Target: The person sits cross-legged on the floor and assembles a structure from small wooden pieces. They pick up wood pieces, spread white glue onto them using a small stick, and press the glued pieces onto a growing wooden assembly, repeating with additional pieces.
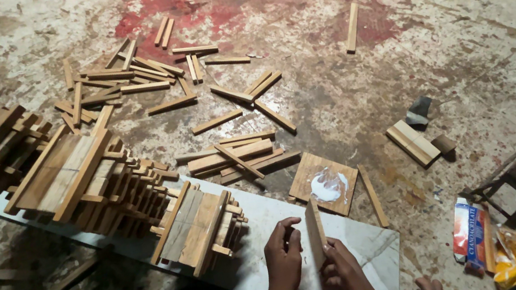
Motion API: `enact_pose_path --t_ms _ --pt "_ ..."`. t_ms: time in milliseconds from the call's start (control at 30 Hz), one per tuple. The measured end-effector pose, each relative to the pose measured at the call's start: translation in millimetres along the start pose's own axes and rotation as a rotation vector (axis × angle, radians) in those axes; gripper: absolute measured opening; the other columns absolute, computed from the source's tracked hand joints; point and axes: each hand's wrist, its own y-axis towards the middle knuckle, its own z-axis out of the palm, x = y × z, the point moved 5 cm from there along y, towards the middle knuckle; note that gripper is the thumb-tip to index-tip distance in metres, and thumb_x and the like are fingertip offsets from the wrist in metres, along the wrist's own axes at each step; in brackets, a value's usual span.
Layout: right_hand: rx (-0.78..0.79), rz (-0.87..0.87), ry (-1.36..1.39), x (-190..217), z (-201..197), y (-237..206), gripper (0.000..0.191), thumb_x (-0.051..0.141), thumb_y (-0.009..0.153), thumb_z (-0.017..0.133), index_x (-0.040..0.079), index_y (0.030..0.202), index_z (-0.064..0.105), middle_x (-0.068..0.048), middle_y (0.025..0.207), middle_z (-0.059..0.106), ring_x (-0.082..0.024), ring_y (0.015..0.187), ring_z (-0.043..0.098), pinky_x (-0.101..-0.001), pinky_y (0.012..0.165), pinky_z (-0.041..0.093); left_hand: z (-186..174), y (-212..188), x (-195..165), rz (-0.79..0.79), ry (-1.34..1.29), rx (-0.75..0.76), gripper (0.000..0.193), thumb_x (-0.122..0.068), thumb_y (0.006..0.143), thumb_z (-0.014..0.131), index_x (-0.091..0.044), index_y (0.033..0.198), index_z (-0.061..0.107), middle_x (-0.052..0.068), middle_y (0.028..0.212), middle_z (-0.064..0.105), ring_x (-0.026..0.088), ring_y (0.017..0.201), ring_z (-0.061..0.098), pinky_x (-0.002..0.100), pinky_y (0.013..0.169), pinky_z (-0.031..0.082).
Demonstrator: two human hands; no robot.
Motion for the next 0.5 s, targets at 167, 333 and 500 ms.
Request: enact_pose_path --t_ms 167,333,500 --pt "-0.107 -0.229 -0.390 10 -4 -3 0.049 0.038 0.093 0.059 0.014 0.136 0.056 -0.007 0.081 0.057 -0.017 0.065 0.055 -0.0309 0.057 0.046 -1 1 18 -0.080 -0.075 -0.027 0.013 0.000 0.094 0.054 -0.006 0.101 0.064 -0.001 0.072 0.055 0.008 0.059 0.046 0.027 0.055 0.042" --pt "-0.335 -0.541 -1.057 27 8 -22 0.058 0.037 0.087 0.070 0.010 0.137 0.055 -0.019 0.101 0.057 -0.036 0.094 0.063 -0.0433 0.084 0.053 -3 1 18 0.039 -0.042 -0.031 0.017 0.000 0.098 0.052 -0.005 0.104 0.067 -0.002 0.069 0.046 0.007 0.063 0.042 0.026 0.056 0.039" --pt "-0.374 -0.590 -1.095 40 18 -34 0.064 0.038 0.087 0.070 0.010 0.141 0.050 -0.021 0.105 0.057 -0.039 0.099 0.062 -0.0461 0.087 0.051 -7 3 25 -0.118 0.049 -0.094 0.027 -0.009 0.094 0.069 -0.011 0.121 0.074 -0.001 0.068 0.047 0.009 0.061 0.039 0.026 0.055 0.036"
